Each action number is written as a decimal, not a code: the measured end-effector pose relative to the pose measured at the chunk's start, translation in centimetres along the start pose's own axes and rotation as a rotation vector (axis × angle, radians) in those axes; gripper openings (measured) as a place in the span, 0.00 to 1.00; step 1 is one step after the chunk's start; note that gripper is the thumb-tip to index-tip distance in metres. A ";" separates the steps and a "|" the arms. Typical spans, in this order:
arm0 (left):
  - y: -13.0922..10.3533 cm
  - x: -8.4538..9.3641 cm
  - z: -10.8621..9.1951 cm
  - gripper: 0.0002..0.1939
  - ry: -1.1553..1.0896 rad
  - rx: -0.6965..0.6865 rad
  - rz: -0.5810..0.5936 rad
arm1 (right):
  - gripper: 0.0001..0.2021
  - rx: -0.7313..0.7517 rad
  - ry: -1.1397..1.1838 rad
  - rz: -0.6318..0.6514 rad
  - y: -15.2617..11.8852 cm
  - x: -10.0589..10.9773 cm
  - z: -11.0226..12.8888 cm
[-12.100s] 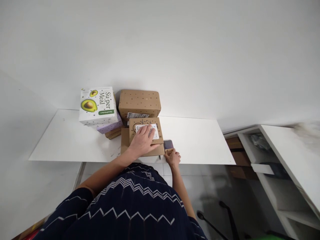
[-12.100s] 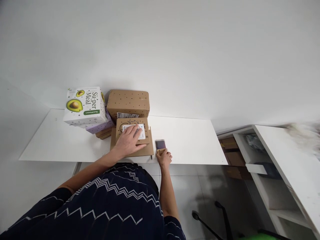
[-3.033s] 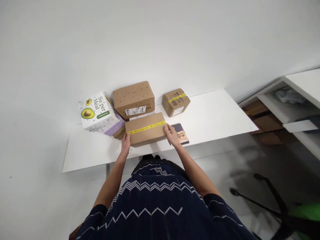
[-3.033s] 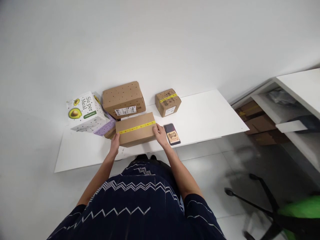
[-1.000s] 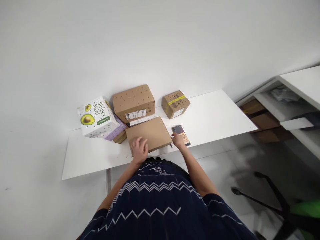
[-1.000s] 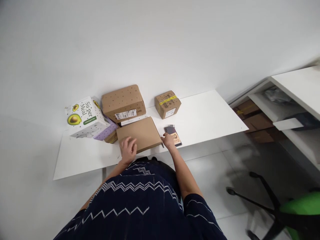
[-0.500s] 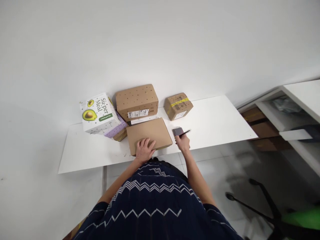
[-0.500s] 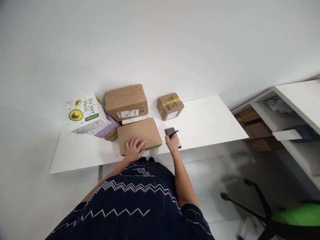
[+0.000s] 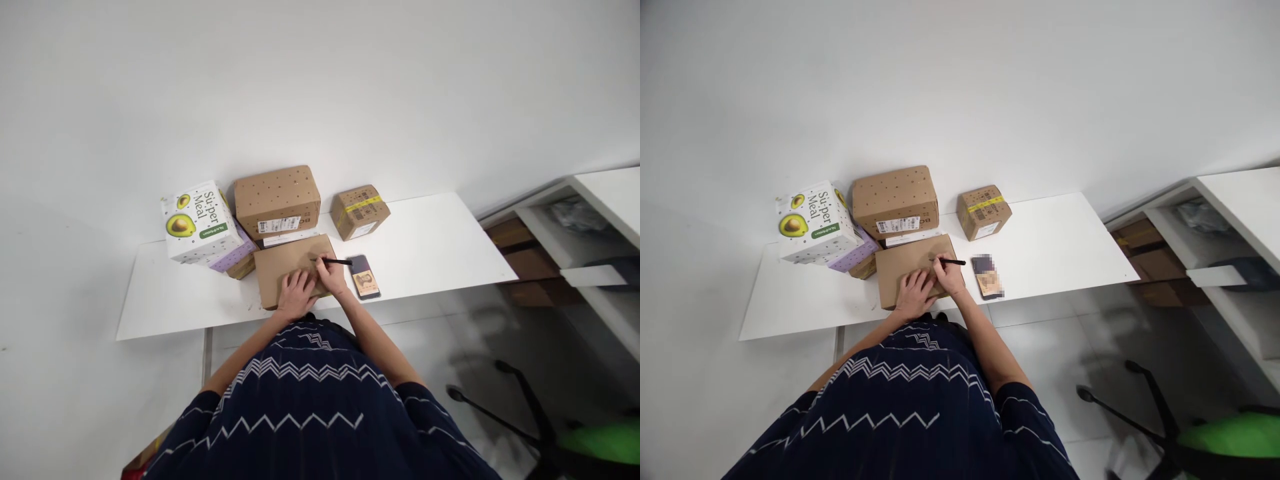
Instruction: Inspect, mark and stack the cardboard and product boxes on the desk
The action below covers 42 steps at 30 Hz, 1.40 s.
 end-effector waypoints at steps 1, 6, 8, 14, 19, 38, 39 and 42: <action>0.0 0.0 0.0 0.30 0.010 0.003 0.004 | 0.12 0.026 -0.023 0.002 0.0 0.0 0.1; 0.0 -0.1 -0.2 0.30 0.023 0.012 0.011 | 0.11 0.058 -0.127 0.017 -0.1 0.0 0.5; 0.0 -0.1 -0.2 0.30 0.022 0.016 0.013 | 0.10 0.050 -0.164 0.031 -0.1 -0.2 0.7; 0.0 -0.3 -0.2 0.30 0.012 0.010 0.020 | 0.09 0.040 -0.232 0.077 0.0 -0.6 1.1; 0.0 -0.2 -0.1 0.30 0.014 0.011 0.015 | 0.10 0.031 -0.232 0.099 0.1 -0.8 1.1; -0.1 0.0 -0.1 0.29 0.036 0.001 -0.012 | 0.14 -0.218 0.159 -0.226 -1.2 4.4 -1.9; -0.1 0.0 -0.1 0.29 0.038 0.001 -0.011 | 0.15 -0.239 0.196 -0.296 -1.7 5.9 -2.5; -0.1 -0.1 0.0 0.29 0.039 0.011 -0.008 | 0.15 -0.329 0.117 -0.382 -2.5 9.8 -4.9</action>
Point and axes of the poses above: each hand's wrist, its own y-axis towards the middle knuckle, its own x-axis out of the back of the hand, z = x × y, the point moved 10 cm from there along y, towards the middle knuckle, and after that the axes turned 8 degrees about z, right-handed, at the moved point
